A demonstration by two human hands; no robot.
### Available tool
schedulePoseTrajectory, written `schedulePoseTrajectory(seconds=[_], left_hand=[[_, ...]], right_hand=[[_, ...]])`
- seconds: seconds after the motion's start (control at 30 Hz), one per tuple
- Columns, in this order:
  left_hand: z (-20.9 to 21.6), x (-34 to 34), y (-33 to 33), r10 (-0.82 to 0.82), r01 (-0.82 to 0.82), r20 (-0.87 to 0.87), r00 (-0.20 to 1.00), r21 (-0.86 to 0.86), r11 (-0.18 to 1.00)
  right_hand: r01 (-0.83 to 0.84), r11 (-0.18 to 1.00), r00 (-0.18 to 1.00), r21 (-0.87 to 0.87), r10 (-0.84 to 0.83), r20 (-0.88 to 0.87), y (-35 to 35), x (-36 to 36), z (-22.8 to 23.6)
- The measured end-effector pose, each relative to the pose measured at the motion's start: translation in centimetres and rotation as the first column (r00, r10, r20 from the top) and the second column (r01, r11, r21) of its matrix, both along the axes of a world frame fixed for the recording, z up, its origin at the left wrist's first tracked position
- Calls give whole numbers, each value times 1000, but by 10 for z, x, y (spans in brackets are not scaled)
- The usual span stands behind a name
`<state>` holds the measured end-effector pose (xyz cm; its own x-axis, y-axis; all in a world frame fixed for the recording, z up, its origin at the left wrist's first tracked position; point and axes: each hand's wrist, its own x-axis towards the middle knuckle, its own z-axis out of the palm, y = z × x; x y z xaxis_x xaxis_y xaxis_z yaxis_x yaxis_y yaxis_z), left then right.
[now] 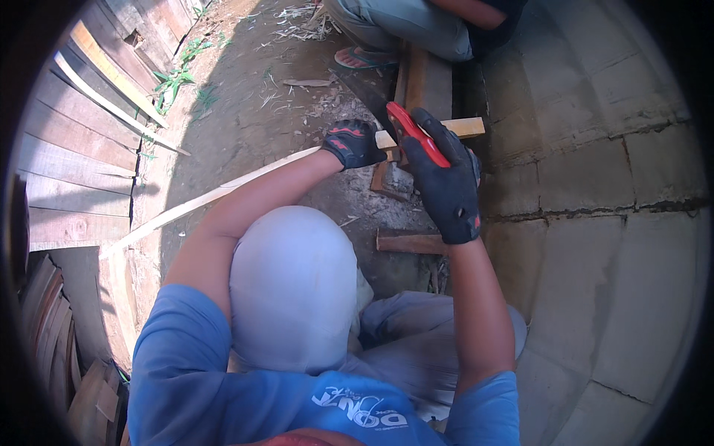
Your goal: The person uses a hand saw to cut a piece of wood that is resting on a wooden support. They hold the wood steady with one hand while sawing with the other, creating wood shavings on the ground.
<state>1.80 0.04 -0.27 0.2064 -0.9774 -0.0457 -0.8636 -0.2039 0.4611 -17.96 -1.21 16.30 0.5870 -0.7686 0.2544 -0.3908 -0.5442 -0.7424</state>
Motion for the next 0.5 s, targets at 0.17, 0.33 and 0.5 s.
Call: schedulePoseTrajectory(seconds=[0.17,0.33,0.5], left_hand=[[-17,-5,5,68,-71,-22,997,-127,989],[-8,-4,6,48,-46,19,999,-107,993],[-13,-5,10,65,-56,41,997,-186,981]], right_hand=[[1,999,1000,-41,-1,-4,-42,52,-58],[54,991,998,119,-59,38,-68,68,-85],[91,990,996,106,-92,5,-65,70,-88]])
